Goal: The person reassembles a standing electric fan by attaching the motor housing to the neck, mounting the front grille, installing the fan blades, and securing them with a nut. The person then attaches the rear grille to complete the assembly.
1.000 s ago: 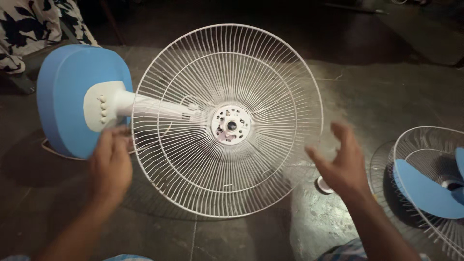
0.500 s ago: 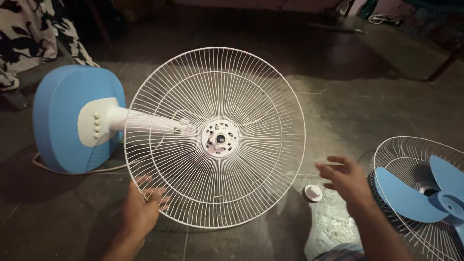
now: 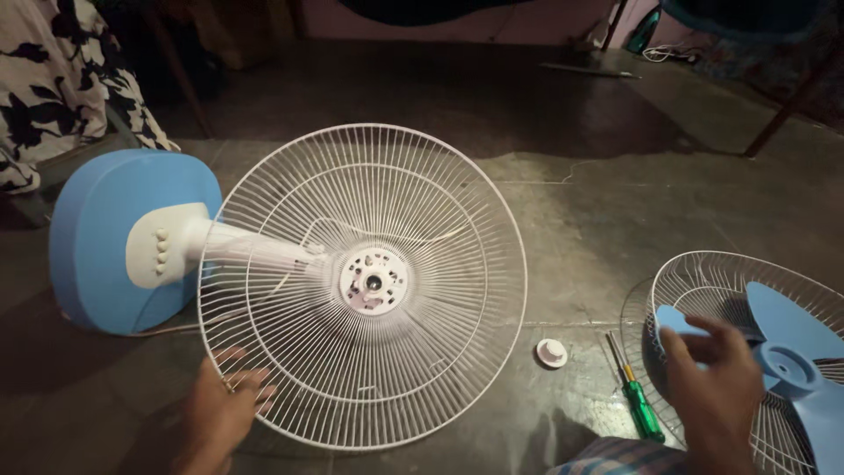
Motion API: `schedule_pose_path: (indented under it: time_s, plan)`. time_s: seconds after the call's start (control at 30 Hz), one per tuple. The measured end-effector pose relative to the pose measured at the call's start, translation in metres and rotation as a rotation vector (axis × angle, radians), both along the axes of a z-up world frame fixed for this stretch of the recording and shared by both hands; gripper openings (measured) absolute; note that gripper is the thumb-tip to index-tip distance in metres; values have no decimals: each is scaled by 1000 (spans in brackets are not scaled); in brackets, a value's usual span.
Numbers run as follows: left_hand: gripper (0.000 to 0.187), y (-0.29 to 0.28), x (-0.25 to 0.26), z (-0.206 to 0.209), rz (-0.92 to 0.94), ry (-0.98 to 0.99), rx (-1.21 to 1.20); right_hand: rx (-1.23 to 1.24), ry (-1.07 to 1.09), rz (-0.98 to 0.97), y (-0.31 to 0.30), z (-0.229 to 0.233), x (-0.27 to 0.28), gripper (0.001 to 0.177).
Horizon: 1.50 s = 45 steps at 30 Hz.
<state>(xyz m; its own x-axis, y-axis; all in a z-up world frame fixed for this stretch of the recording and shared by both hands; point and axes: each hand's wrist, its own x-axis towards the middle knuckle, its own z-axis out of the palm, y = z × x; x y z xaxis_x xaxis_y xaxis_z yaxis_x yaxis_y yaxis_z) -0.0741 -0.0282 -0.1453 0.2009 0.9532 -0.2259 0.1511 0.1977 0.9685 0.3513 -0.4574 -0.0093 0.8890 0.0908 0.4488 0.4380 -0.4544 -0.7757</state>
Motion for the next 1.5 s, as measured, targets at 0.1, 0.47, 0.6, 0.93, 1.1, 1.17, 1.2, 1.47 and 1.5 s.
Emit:
schedule_pose_path:
  time_s: [0.1, 0.47, 0.6, 0.93, 1.1, 1.17, 1.2, 1.47, 1.5]
  plan:
    - [58, 5, -1, 0, 53, 86, 30, -53, -47, -88, -22, -13, -2, 39]
    - [113, -173, 86, 149, 203, 608, 700, -330, -79, -82, -64, -40, -5, 52]
    - [114, -214, 141, 196, 4, 659, 690, -422, -132, -62, -97, -26, 39, 52]
    - [100, -246, 233, 194, -199, 506, 866, -1048, 190, -22, -147, -40, 204, 140]
    - [105, -239, 249, 174, -296, 647, 862, -1137, 347, 87, -156, -61, 234, 134]
    - [103, -237, 248, 165, -318, 650, 847, -1117, 381, 74, -158, -63, 240, 137]
    - [103, -236, 246, 162, -323, 642, 849, -1080, 389, 60, -161, -61, 242, 141]
    - [101, -225, 245, 157, -396, 641, 827, -975, 628, 96, -164, -43, 257, 111]
    - [98, -228, 249, 158, -393, 564, 863, -1022, 617, 60, -166, -41, 260, 107]
